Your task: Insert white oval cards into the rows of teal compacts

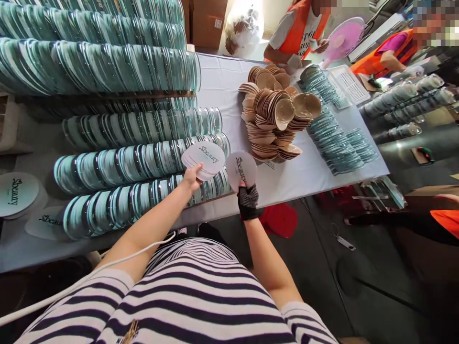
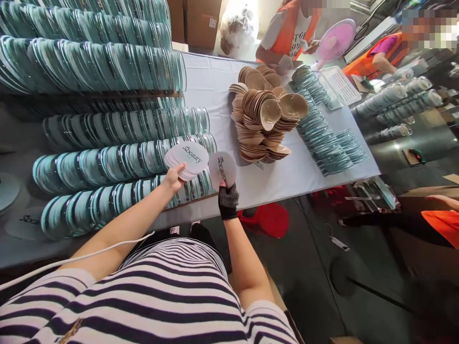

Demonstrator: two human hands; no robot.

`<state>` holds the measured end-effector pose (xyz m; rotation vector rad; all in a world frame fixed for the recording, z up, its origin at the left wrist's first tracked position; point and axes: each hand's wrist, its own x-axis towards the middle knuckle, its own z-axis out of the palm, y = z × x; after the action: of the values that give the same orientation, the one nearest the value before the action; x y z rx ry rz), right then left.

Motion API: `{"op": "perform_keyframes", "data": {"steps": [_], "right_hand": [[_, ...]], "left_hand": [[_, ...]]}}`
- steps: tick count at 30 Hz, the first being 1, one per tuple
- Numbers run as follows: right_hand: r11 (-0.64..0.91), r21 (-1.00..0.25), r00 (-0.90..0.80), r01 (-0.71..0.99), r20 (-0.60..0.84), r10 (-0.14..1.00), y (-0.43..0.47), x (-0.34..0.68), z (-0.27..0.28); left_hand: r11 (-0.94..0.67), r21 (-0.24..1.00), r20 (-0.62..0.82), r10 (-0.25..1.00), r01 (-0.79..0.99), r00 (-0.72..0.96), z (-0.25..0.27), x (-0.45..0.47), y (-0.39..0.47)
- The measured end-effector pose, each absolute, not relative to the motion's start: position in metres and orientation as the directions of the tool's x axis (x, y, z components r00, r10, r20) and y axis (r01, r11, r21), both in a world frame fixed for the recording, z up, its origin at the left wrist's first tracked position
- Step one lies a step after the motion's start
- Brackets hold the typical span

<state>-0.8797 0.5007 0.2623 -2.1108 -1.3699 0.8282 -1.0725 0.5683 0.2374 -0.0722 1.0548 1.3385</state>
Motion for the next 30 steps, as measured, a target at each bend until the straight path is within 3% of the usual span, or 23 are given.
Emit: {"op": "perform_keyframes", "data": {"steps": [3, 6, 11, 15, 25, 27, 30], "right_hand": [[-0.281, -0.514, 0.138, 0.811, -0.298, 0.945, 0.449, -0.855, 0.257], [-0.181, -0.422, -0.005, 0.888, -0.404, 0.915, 0.421, -0.858, 0.24], [-0.091, -0.283, -0.069, 0.955, -0.506, 0.86, 0.454, -0.902, 0.218], [-0.132, -0.215, -0.002, 0.968, -0.529, 0.849, 0.478, -0.917, 0.224], [-0.024, -0.267, -0.099, 0.963, -0.439, 0.893, 0.501, -0.934, 0.211], [-0.093, -0.385, -0.13, 0.918, -0.515, 0.847, 0.505, -0.933, 0.209], [-0.354, -0.633, -0.313, 0.689, -0.7, 0.642, 0.508, -0.922, 0.213]], "left_hand": [[0.291, 0.477, -0.693, 0.705, -0.829, -0.152, 0.237, -1.081, 0.576], [0.31, 0.466, -0.712, 0.687, -0.828, -0.144, 0.233, -1.082, 0.577], [0.319, 0.473, -0.696, 0.706, -0.821, -0.126, 0.229, -1.08, 0.576], [0.334, 0.479, -0.708, 0.693, -0.812, -0.133, 0.233, -1.08, 0.576], [0.317, 0.461, -0.698, 0.706, -0.829, -0.119, 0.224, -1.08, 0.577], [0.308, 0.463, -0.697, 0.705, -0.831, -0.127, 0.222, -1.08, 0.577], [0.287, 0.482, -0.692, 0.704, -0.828, -0.159, 0.222, -1.078, 0.577]]}}
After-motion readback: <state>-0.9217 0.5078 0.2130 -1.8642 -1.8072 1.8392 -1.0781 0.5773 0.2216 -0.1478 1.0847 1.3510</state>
